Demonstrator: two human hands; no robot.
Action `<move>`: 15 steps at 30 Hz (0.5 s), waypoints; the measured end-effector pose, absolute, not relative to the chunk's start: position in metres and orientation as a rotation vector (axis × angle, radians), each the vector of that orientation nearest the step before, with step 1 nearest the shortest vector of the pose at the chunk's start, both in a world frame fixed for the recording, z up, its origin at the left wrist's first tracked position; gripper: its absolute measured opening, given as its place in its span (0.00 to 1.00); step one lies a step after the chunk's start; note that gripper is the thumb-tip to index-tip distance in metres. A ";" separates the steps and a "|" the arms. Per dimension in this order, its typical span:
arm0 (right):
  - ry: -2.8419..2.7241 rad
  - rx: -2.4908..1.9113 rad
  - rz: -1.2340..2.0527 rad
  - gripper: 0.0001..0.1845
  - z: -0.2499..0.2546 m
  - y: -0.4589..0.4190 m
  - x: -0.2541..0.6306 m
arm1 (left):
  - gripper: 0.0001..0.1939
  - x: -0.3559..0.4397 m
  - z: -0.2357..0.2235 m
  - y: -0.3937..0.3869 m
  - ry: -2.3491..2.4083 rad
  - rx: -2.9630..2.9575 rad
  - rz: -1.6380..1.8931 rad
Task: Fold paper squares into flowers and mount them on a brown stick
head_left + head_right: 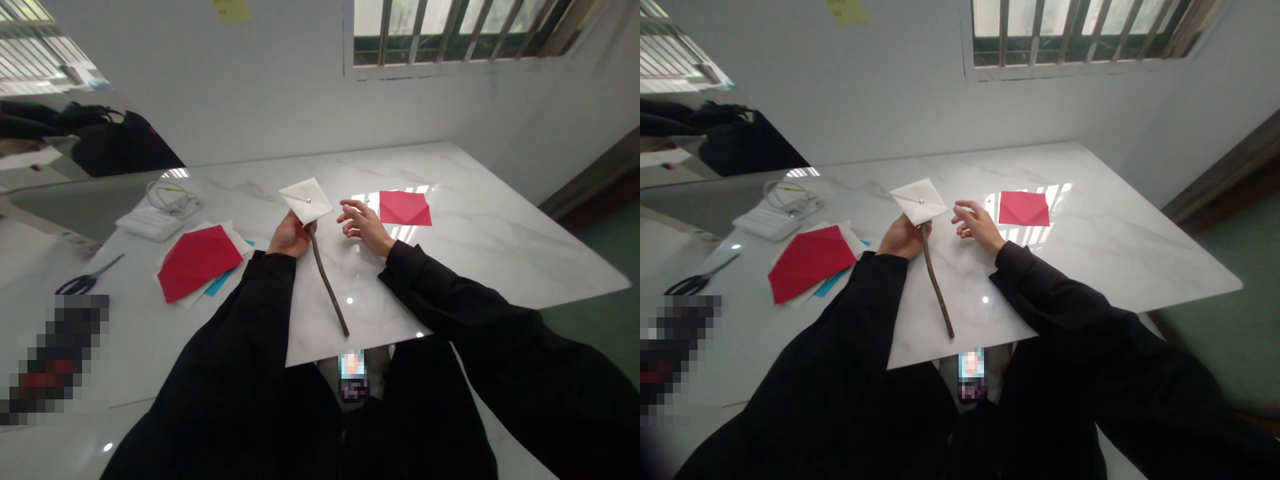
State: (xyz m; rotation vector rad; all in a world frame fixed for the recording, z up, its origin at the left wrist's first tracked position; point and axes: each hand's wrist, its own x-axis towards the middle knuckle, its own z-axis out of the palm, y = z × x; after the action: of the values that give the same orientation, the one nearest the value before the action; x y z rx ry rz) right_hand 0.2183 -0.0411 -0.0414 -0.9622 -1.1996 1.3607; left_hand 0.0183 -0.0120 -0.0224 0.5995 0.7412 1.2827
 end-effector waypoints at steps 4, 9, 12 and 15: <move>-1.296 -0.940 1.670 0.29 -0.035 -0.052 0.228 | 0.13 0.027 -0.026 -0.014 0.716 0.675 1.300; -1.584 -0.771 2.078 0.28 -0.029 -0.059 0.232 | 0.20 0.028 -0.029 -0.014 0.691 0.685 1.372; -1.682 -0.659 2.155 0.28 -0.026 -0.067 0.227 | 0.15 0.029 -0.029 -0.015 0.709 0.690 1.390; -1.707 -0.585 2.147 0.27 -0.026 -0.074 0.220 | 0.10 0.031 -0.026 -0.018 0.717 0.672 1.389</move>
State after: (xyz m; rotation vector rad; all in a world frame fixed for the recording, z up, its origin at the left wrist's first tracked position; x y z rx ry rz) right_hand 0.2200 -0.0737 -0.0257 -0.5854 -1.7068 2.1466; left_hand 0.0310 -0.0177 -0.0257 0.6715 0.7169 1.3889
